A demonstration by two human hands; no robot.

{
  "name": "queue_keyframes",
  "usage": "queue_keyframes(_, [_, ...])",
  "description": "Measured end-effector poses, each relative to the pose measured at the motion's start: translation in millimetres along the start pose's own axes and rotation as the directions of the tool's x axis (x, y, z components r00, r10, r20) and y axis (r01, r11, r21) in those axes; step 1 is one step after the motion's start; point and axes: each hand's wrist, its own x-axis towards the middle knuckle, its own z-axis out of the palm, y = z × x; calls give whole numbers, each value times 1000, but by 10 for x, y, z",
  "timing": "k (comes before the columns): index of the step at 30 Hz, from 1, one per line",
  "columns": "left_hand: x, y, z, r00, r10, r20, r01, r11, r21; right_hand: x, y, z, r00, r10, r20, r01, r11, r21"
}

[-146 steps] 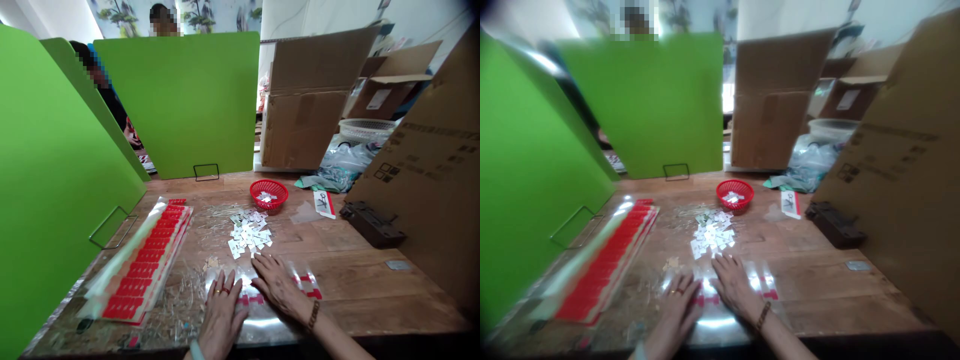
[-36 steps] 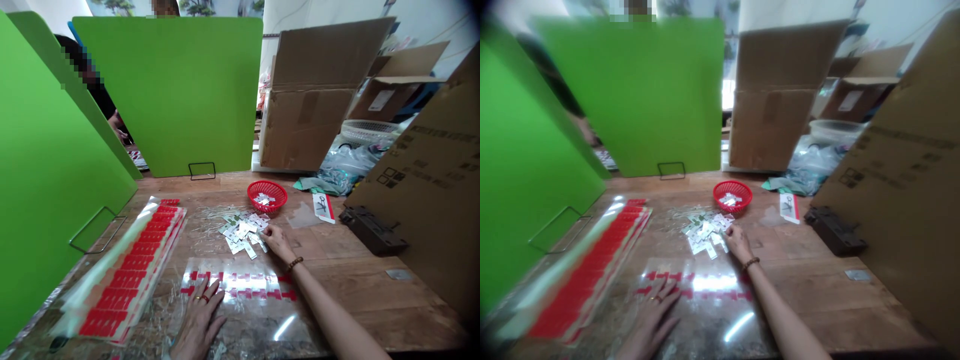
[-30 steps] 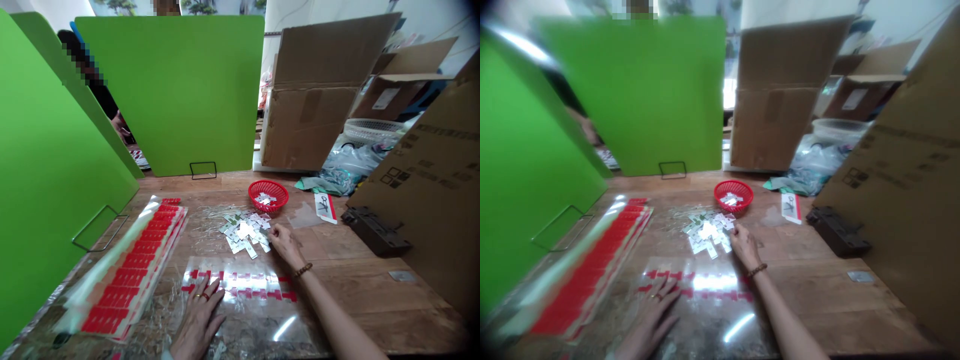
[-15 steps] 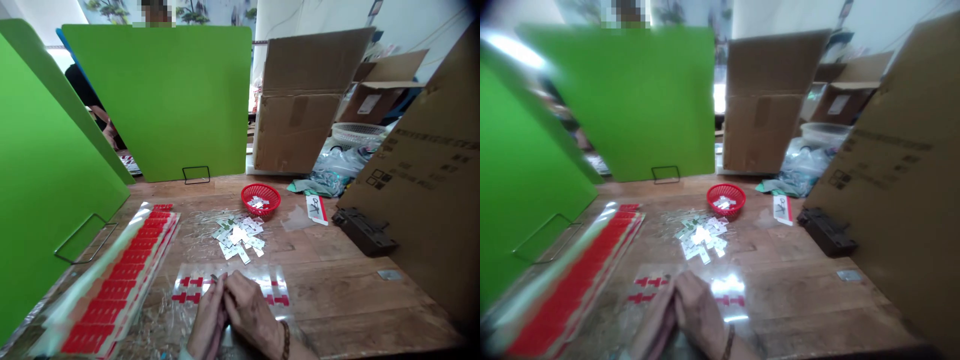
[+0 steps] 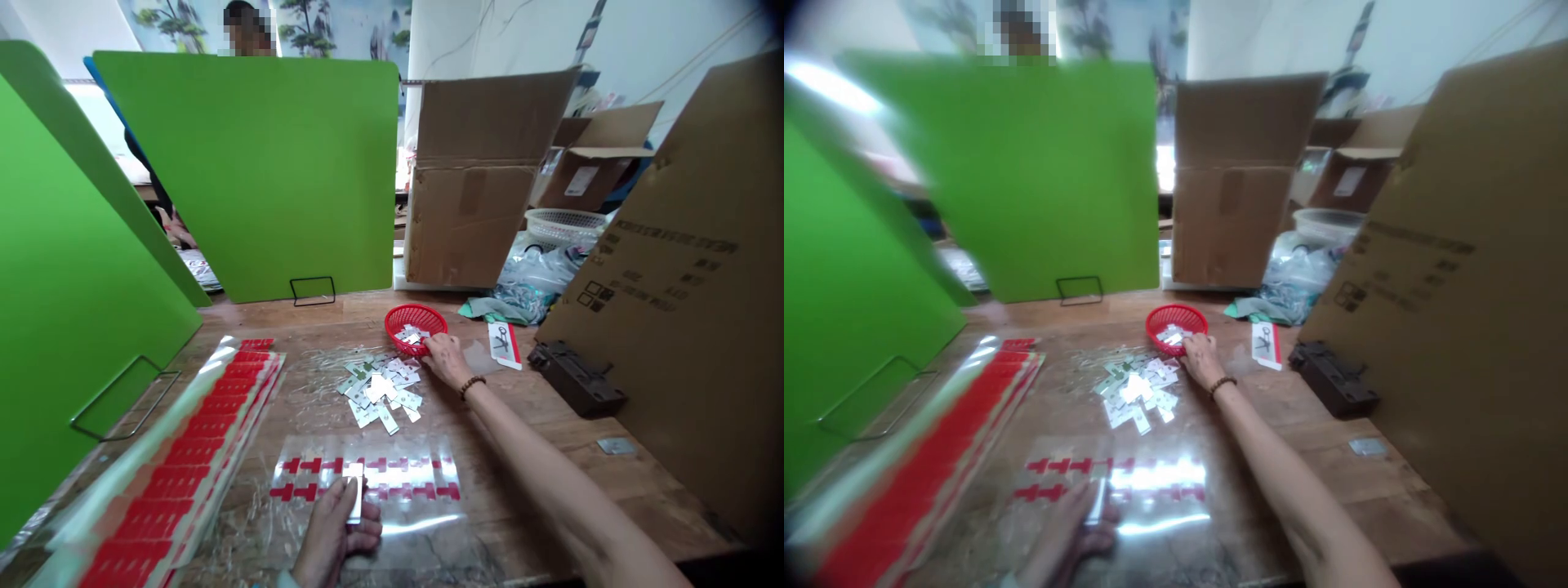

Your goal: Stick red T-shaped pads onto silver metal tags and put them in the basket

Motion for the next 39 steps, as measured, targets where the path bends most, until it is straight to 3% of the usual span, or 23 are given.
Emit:
queue_keyframes(4, [40,-83,-20,999,-8,-32,10,998,61,-15,124,43,1000,-8,12,8,1000,-22])
queue_keyframes(7, [45,-96,-31,999,-11,-35,14,994,104,-147,194,-104,1000,-13,-5,13,1000,-17])
queue_keyframes(12, [49,-81,-28,1000,-15,-27,19,993,117,-658,356,-423,1000,-17,-16,17,1000,-23])
queue_keyframes(18, [-10,14,35,999,-10,40,4,991,132,-1140,440,-423,1000,-26,15,26,1000,3])
queue_keyframes(22, [-88,122,52,995,-11,101,1,995,97,-1308,89,-405,985,57,-160,-51,998,42])
queue_keyframes(24, [-112,163,53,994,-32,105,25,997,70,-1424,-222,-387,971,105,-214,-64,979,191])
queue_keyframes(27, [-124,193,55,993,-41,111,34,997,65,-1625,-684,-283,986,159,-51,-116,874,471])
queue_keyframes(31, [-124,198,48,991,-41,131,30,996,87,-1843,-1039,-60,981,175,87,-193,799,569])
queue_keyframes(39, [-91,249,-39,995,-20,96,16,999,40,-2177,-1311,124,987,157,25,-148,848,508])
